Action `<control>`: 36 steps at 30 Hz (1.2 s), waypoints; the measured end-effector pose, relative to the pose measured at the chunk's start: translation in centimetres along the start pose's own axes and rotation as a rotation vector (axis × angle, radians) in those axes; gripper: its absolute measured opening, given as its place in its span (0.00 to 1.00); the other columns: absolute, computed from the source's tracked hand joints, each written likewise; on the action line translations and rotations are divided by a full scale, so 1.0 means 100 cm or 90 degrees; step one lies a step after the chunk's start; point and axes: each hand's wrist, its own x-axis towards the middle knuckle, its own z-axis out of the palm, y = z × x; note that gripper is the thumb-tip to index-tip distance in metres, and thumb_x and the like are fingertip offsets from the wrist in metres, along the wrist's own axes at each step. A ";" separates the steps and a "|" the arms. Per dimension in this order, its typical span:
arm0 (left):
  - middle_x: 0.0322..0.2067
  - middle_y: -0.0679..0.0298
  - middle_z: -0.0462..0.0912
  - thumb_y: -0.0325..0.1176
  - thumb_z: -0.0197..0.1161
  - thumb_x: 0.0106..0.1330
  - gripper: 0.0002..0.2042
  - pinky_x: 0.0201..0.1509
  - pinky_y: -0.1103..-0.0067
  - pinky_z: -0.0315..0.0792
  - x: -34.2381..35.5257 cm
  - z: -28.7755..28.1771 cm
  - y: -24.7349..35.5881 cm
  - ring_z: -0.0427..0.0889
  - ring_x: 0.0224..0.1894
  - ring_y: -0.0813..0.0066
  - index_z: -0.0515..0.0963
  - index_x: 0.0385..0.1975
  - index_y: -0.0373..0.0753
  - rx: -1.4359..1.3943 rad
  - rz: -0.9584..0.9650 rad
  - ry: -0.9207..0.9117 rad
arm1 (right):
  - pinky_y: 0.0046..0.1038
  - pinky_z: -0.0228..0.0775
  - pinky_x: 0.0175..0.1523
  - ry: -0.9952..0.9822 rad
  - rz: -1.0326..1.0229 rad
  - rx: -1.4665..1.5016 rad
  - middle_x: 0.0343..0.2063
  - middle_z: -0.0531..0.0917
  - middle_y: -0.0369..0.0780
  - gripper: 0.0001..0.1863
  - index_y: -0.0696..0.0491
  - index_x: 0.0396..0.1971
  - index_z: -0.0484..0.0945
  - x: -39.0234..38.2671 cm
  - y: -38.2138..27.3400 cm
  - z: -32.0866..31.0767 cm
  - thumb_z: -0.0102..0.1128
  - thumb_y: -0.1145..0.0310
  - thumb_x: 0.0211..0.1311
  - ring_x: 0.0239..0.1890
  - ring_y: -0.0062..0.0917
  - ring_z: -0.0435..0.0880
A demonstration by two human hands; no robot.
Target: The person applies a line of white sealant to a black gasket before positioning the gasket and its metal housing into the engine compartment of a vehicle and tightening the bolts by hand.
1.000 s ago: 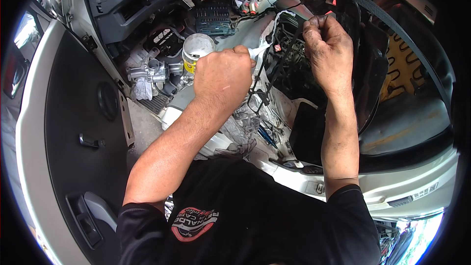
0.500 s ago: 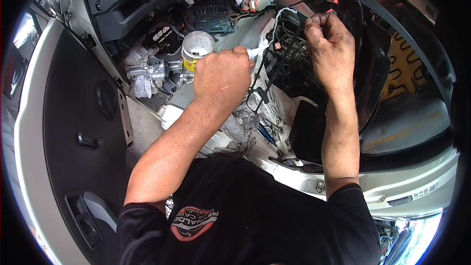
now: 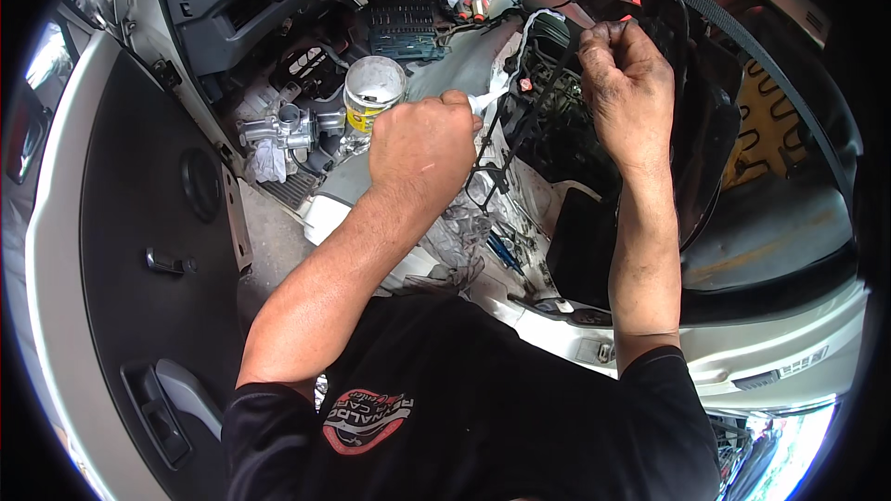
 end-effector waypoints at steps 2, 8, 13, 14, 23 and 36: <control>0.17 0.54 0.80 0.39 0.62 0.63 0.13 0.28 0.66 0.76 0.000 0.001 0.000 0.83 0.21 0.56 0.79 0.26 0.35 -0.003 -0.003 0.000 | 0.15 0.57 0.21 0.000 -0.002 0.000 0.18 0.72 0.28 0.06 0.57 0.30 0.75 0.000 0.001 0.000 0.58 0.71 0.65 0.17 0.09 0.66; 0.17 0.54 0.81 0.39 0.62 0.63 0.12 0.28 0.66 0.76 -0.001 0.005 -0.002 0.83 0.22 0.57 0.79 0.26 0.34 -0.012 0.001 0.002 | 0.15 0.57 0.21 -0.005 -0.016 0.008 0.18 0.72 0.28 0.06 0.57 0.30 0.75 0.002 0.005 -0.001 0.58 0.70 0.65 0.17 0.09 0.66; 0.17 0.54 0.81 0.39 0.63 0.63 0.12 0.28 0.66 0.76 -0.003 0.009 -0.003 0.83 0.22 0.57 0.79 0.25 0.34 -0.012 -0.008 0.004 | 0.19 0.72 0.26 0.007 0.000 0.002 0.18 0.75 0.33 0.08 0.60 0.27 0.76 0.002 0.001 -0.002 0.60 0.70 0.59 0.21 0.12 0.74; 0.17 0.54 0.81 0.39 0.63 0.63 0.12 0.28 0.66 0.76 -0.004 0.009 -0.002 0.83 0.22 0.57 0.79 0.25 0.34 -0.015 -0.004 0.003 | 0.19 0.72 0.26 0.007 0.000 0.002 0.18 0.75 0.33 0.08 0.60 0.27 0.76 0.002 0.001 -0.002 0.60 0.70 0.59 0.21 0.12 0.74; 0.24 0.52 0.83 0.39 0.61 0.62 0.12 0.33 0.66 0.78 -0.004 0.007 0.003 0.85 0.28 0.57 0.80 0.29 0.33 -0.028 -0.045 -0.078 | 0.15 0.57 0.21 -0.001 -0.034 -0.021 0.18 0.72 0.28 0.06 0.57 0.31 0.76 0.002 0.005 -0.002 0.58 0.70 0.65 0.17 0.09 0.66; 0.19 0.53 0.81 0.40 0.62 0.63 0.13 0.30 0.65 0.76 -0.011 0.020 -0.004 0.84 0.25 0.56 0.79 0.27 0.34 -0.031 -0.043 -0.035 | 0.20 0.72 0.27 0.005 -0.012 -0.005 0.19 0.75 0.34 0.08 0.60 0.27 0.76 0.003 0.003 -0.002 0.60 0.70 0.58 0.22 0.13 0.74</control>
